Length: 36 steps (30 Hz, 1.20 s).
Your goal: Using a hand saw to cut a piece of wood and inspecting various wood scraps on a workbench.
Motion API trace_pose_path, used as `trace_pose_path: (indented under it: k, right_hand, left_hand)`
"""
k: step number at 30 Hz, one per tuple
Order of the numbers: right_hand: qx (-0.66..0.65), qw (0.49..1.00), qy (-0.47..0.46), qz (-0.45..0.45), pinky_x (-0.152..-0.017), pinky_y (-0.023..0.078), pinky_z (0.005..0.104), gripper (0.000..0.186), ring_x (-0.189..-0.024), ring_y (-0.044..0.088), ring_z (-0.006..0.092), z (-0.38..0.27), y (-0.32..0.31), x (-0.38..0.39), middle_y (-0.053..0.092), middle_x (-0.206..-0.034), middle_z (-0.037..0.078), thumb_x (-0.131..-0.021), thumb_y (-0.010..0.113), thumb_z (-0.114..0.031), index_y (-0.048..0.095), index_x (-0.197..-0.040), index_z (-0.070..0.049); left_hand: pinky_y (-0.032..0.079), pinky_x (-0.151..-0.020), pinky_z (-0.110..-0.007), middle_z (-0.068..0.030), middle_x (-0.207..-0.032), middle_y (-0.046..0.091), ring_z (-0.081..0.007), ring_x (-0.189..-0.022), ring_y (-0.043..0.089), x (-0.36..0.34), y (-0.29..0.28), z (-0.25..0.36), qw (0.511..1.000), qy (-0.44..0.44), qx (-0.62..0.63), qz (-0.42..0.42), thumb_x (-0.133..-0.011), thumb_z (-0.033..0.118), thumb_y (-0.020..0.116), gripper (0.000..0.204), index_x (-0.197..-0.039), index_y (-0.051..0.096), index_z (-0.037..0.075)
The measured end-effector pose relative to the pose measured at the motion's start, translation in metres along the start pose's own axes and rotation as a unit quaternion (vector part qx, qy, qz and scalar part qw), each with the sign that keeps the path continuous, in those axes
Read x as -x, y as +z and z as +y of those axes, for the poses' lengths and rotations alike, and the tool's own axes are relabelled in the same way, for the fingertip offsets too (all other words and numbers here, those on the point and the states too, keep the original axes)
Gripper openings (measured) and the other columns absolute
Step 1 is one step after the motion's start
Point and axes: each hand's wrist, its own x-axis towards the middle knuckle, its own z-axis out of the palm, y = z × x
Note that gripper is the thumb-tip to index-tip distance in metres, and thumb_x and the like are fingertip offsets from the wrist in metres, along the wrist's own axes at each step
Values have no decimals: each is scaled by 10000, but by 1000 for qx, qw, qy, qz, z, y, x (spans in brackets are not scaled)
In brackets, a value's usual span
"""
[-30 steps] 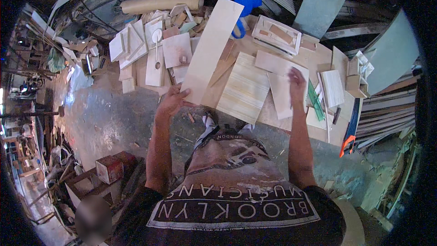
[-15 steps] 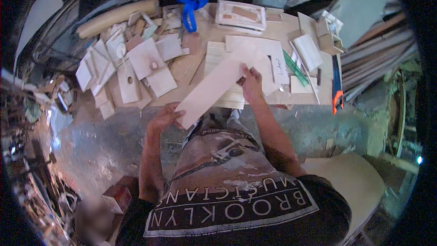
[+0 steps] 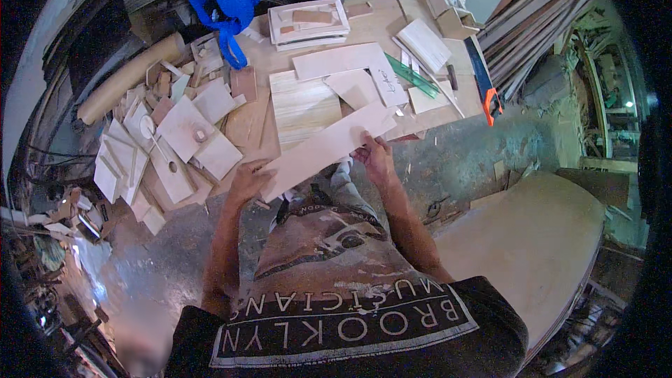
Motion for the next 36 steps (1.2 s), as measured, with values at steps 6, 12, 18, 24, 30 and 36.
trace_pose_path:
  k: [6,12,18,24,30,36]
  right_hand:
    - [-20,998,-41,38,-660,567,355,296,-772,648,224,-22,-4,-1,637,-920,129,-904,605,-192,540,-1061,50]
    - [-62,997,6,35,-715,568,376,312,-857,651,254,-10,-30,13,636,-966,146,-917,577,-163,521,-1128,59]
    - [-87,993,30,73,-855,494,388,316,-1002,588,224,21,-86,22,595,-1104,80,-913,580,-215,544,-1161,-23]
    - [-19,981,-10,192,-778,522,347,328,-906,610,218,32,-113,26,608,-1045,80,-875,608,-195,558,-1148,-20]
    - [-10,959,-58,278,-470,476,314,254,-565,580,182,5,-97,27,615,-767,91,-803,692,-184,594,-923,17]
    - [54,974,-62,210,-539,486,287,239,-660,589,170,-5,-85,16,607,-832,64,-851,650,-209,583,-1001,-34]
  left_hand:
    - [395,-1009,-420,-163,-1249,507,-342,-1192,457,-5,25,67,947,36,-316,45,-617,395,805,883,-1338,447,32]
    - [401,-1012,-420,-160,-1277,468,-343,-1209,444,-15,42,44,958,71,-275,48,-613,317,810,853,-1334,438,52]
    - [374,-1044,-429,-173,-1321,415,-370,-1209,421,-19,43,40,962,51,-264,35,-612,288,815,855,-1332,430,32]
    - [376,-1044,-432,-190,-1336,395,-368,-1266,351,-15,57,21,949,119,-289,53,-622,282,817,843,-1326,442,9]
    - [380,-1039,-432,-212,-1302,461,-358,-1227,445,-3,66,15,975,128,-132,128,-622,302,836,767,-1237,516,-26]
    - [404,-1016,-414,-209,-1283,500,-349,-1180,504,-2,74,1,979,95,-91,156,-622,318,843,717,-1194,563,-9]
